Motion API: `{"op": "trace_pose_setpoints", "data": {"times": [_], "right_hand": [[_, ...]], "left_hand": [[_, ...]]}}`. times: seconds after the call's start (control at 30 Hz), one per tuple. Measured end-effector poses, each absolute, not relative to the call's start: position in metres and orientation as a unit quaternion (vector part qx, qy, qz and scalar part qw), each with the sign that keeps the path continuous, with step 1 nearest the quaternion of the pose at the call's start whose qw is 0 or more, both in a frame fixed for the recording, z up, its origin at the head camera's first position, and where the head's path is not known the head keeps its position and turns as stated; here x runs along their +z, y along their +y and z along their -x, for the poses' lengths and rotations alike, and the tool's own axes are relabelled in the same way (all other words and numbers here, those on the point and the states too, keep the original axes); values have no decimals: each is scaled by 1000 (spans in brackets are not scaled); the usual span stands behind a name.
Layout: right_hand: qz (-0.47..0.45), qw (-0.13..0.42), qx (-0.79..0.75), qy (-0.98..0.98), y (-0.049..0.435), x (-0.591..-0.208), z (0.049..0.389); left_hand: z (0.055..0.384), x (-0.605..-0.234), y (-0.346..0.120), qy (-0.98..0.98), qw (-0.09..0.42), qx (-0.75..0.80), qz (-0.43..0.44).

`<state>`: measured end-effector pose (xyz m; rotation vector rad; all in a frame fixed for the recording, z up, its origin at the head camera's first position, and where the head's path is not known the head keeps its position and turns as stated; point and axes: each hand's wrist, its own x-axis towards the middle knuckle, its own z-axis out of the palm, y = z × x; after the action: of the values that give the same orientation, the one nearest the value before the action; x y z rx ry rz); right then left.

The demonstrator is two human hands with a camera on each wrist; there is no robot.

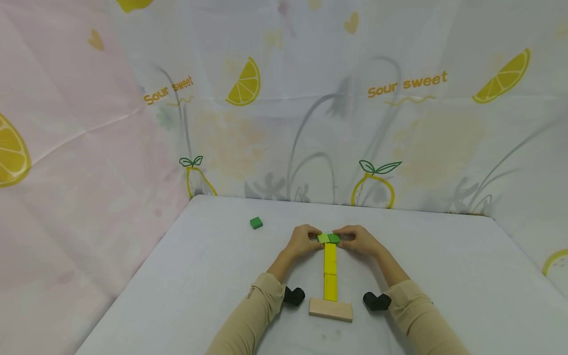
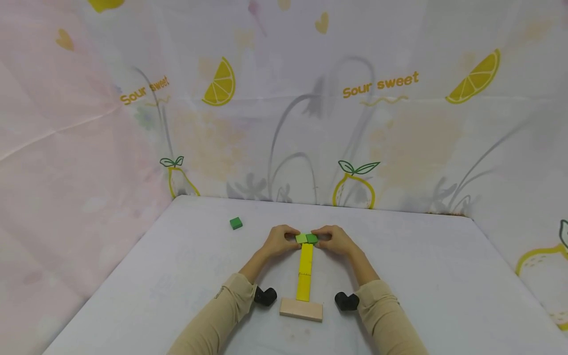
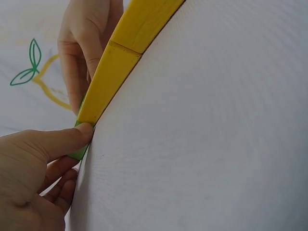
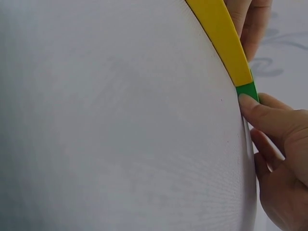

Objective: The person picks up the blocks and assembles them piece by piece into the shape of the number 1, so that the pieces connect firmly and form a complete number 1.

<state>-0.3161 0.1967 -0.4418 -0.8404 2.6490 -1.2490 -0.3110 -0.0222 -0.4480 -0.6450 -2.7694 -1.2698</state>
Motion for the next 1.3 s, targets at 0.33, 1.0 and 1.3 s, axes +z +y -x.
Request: {"op": "trace_pose_setpoints", "data": {"times": [0.33,1.0,1.3], "right_hand": [[274,46,-418,865,197,-443,315],[279,37,-415,865,198,-447,317],[270,40,-423,864,197,-448,317]], "left_hand": [[313,-450,-23,-889,11,-407,208],[313,-452,-23,-887,13,-407,218],[312,-451,-23,-884,9,-419,209]]}}
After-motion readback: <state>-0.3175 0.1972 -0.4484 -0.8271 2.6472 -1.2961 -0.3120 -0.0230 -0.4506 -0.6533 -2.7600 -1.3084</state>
